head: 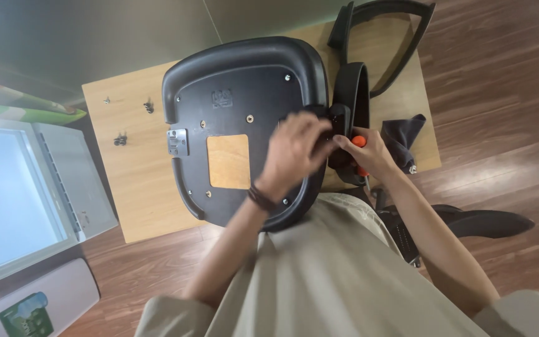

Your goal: Use a screwdriver to attach components to the bottom of an office chair seat.

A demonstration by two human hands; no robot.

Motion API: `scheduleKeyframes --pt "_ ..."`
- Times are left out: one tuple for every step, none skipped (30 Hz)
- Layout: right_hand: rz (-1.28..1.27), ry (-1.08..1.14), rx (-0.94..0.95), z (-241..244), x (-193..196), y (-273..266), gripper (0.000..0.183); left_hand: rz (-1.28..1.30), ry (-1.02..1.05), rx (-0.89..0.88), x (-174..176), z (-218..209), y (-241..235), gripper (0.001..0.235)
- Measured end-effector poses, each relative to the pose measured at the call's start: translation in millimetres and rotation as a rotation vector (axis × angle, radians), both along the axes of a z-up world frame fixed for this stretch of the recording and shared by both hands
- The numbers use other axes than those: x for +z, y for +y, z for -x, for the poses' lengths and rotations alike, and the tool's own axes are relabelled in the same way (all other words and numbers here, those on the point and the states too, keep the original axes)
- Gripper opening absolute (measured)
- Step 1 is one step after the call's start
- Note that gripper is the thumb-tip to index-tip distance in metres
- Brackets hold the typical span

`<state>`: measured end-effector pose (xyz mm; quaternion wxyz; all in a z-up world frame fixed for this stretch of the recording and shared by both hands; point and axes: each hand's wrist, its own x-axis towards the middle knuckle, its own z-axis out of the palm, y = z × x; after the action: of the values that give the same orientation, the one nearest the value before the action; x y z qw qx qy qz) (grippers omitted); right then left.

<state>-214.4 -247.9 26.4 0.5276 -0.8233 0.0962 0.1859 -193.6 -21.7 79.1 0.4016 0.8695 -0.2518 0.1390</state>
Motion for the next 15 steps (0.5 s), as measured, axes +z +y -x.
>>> scheduleKeyframes --pt "0.029 0.010 -0.007 0 0 1 0.045 0.003 0.066 -0.041 1 19 -6 0.030" --pt "0.024 0.008 -0.005 1 3 2 0.045 -0.002 0.064 -0.039 1 24 -10 0.030" --pt "0.008 0.003 -0.011 2 5 3 0.044 0.005 0.070 0.005 1 30 -14 0.028" --pt "-0.009 -0.004 -0.020 2 6 5 0.044 0.011 0.073 0.048 1 34 -18 0.027" --pt "-0.014 -0.007 -0.020 3 7 7 0.044 0.006 0.069 0.048 -1 34 -18 0.027" --pt "-0.054 0.009 -0.047 4 8 7 0.044 0.021 0.072 0.072 -2 35 -19 0.024" --pt "-0.094 0.026 -0.074 6 9 7 0.043 0.036 0.074 0.095 -4 36 -21 0.021" --pt "-0.096 0.024 -0.075 5 10 7 0.043 0.034 0.073 0.095 -2 36 -21 0.021" --pt "-0.076 0.040 -0.087 4 11 8 0.043 0.041 0.079 0.085 0 35 -21 0.020" --pt "-0.058 0.056 -0.099 4 11 9 0.043 0.045 0.086 0.075 1 35 -20 0.019" --pt "-0.063 0.054 -0.100 5 11 9 0.043 0.041 0.085 0.074 4 34 -18 0.019" --pt "-0.067 0.033 -0.087 5 11 8 0.043 0.043 0.069 0.045 6 34 -16 0.019" --pt "-0.072 0.011 -0.074 5 10 7 0.044 0.044 0.054 0.017 9 33 -13 0.019" --pt "-0.074 0.007 -0.075 4 10 7 0.044 0.043 0.051 0.015 7 31 -13 0.019" --pt "-0.053 0.021 -0.068 3 10 6 0.046 0.030 0.022 -0.017 6 29 -12 0.019"
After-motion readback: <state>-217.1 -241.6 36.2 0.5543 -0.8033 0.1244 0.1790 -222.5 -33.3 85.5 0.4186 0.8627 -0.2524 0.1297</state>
